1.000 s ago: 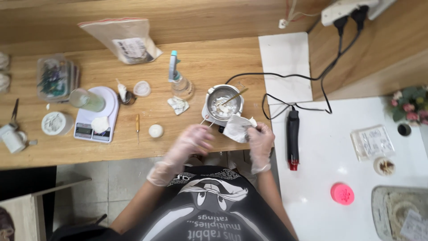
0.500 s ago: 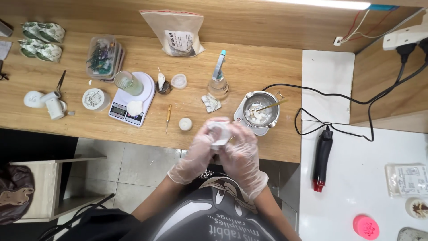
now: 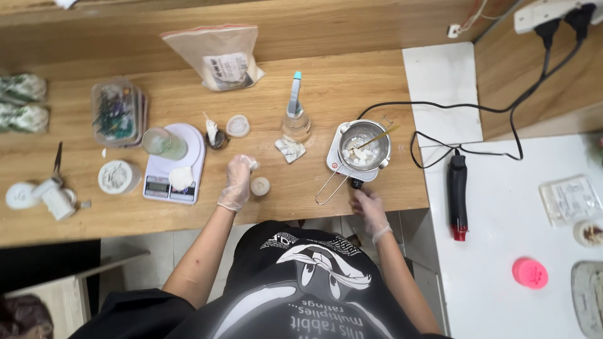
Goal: Preparing and melting wax for candle production at a workstation.
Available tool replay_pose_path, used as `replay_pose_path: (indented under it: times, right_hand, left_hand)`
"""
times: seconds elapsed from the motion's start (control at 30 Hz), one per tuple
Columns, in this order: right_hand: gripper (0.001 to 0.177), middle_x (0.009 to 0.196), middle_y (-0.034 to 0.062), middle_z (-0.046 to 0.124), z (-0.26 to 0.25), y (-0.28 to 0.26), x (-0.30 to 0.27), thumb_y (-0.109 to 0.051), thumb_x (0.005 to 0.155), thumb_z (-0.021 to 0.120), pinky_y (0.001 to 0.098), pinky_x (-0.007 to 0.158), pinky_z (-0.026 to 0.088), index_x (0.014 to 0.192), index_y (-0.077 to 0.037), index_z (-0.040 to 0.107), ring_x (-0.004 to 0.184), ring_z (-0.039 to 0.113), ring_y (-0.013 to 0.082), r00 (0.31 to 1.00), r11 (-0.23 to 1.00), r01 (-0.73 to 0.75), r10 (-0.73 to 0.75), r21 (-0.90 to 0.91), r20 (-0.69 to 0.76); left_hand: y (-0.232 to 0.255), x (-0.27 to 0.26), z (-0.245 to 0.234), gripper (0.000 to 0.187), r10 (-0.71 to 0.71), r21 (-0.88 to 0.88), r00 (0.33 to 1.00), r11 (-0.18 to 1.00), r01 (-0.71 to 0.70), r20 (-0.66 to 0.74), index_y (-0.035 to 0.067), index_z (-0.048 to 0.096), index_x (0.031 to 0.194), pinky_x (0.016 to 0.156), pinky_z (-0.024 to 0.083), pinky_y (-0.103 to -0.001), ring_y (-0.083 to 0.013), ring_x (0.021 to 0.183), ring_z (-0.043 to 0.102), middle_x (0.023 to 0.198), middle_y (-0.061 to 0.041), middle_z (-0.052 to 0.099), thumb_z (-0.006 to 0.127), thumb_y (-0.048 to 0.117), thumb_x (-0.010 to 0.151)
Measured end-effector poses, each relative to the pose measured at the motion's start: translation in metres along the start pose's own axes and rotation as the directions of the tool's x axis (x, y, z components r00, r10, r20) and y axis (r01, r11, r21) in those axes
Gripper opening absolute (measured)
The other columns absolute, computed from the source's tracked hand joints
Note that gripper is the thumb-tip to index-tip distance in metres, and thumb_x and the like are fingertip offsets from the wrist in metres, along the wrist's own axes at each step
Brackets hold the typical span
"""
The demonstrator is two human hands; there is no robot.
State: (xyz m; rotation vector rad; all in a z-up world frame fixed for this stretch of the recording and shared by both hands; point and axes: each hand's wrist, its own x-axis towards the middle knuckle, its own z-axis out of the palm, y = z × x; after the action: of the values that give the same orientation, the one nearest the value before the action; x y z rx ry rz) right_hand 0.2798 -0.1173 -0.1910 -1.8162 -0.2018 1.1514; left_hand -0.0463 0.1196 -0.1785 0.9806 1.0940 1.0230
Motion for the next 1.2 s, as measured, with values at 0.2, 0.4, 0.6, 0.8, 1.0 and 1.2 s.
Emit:
replay_pose_path:
  times: [0.2,0.4,0.6,0.8,1.0,1.2]
  right_hand:
    - [0.027,0.109,0.0136,0.071,0.037,-0.001,0.01,-0.023,0.099,0.063,0.0361,0.082,0.056,0.117,-0.004,0.062,0.099,0.07,0.0242,0.988,0.866,-0.14,0.153,0.479,0.013]
    - [0.04,0.098,0.0098,0.068,0.044,0.057,0.04,-0.044,0.105,0.053,0.0412,0.083,0.055,0.106,-0.005,0.061,0.089,0.065,0.0232,0.973,0.455,-0.231,0.096,0.86,0.211]
    - [0.06,0.082,0.0031,0.068,0.051,0.017,0.027,-0.059,0.106,0.035,0.0361,0.072,0.051,0.099,-0.007,0.064,0.073,0.062,0.0178,0.942,0.458,-0.335,0.199,0.824,0.272]
    - [0.054,0.063,-0.0025,0.059,0.054,-0.007,0.012,-0.052,0.107,0.034,0.0318,0.064,0.046,0.081,-0.012,0.059,0.059,0.055,0.015,0.896,0.383,-0.433,0.282,0.816,0.344]
    - [0.046,0.055,-0.0055,0.04,0.045,-0.006,0.017,-0.039,0.107,0.033,0.0271,0.056,0.04,0.075,-0.014,0.054,0.053,0.043,0.011,0.854,0.399,-0.519,0.281,0.756,0.438]
    - [0.037,0.05,-0.0038,0.036,0.038,0.025,0.05,-0.028,0.102,0.033,0.0278,0.051,0.032,0.07,-0.016,0.049,0.046,0.033,0.0113,0.779,0.254,-0.624,0.278,0.739,0.562]
  left_hand:
    - [0.03,0.021,0.001,0.054,0.046,0.786,0.997,0.615,-0.072,0.055,-0.006,0.06,0.131,0.11,0.037,-0.046,-0.0429,0.128,0.046,0.134,-0.034,0.052,0.067,0.022,0.085]
    - [0.037,0.002,0.004,0.045,0.189,0.765,0.976,0.611,-0.204,0.109,0.0,0.066,0.123,0.118,0.03,-0.047,-0.0466,0.142,0.036,0.153,-0.035,0.031,0.07,0.021,0.083]
    - [0.073,-0.041,0.042,0.03,0.185,0.622,0.946,0.716,-0.316,0.268,0.008,0.068,0.114,0.115,0.034,-0.045,-0.0382,0.139,0.043,0.15,-0.023,0.041,0.068,0.019,0.086]
    - [0.093,-0.063,0.077,0.022,0.163,0.535,0.911,0.765,-0.359,0.377,0.011,0.07,0.111,0.114,0.036,-0.043,-0.0328,0.136,0.048,0.145,-0.018,0.049,0.068,0.016,0.09]
    - [0.102,-0.074,0.092,0.023,0.03,0.553,0.954,0.809,-0.198,0.297,0.011,0.071,0.108,0.098,0.045,-0.038,-0.0267,0.12,0.057,0.14,-0.011,0.055,0.066,0.016,0.086]
    - [0.1,-0.08,0.09,0.017,0.098,0.418,0.944,0.879,-0.23,0.314,0.005,0.072,0.107,0.109,0.04,-0.035,-0.0239,0.13,0.053,0.133,-0.014,0.059,0.065,0.009,0.092]
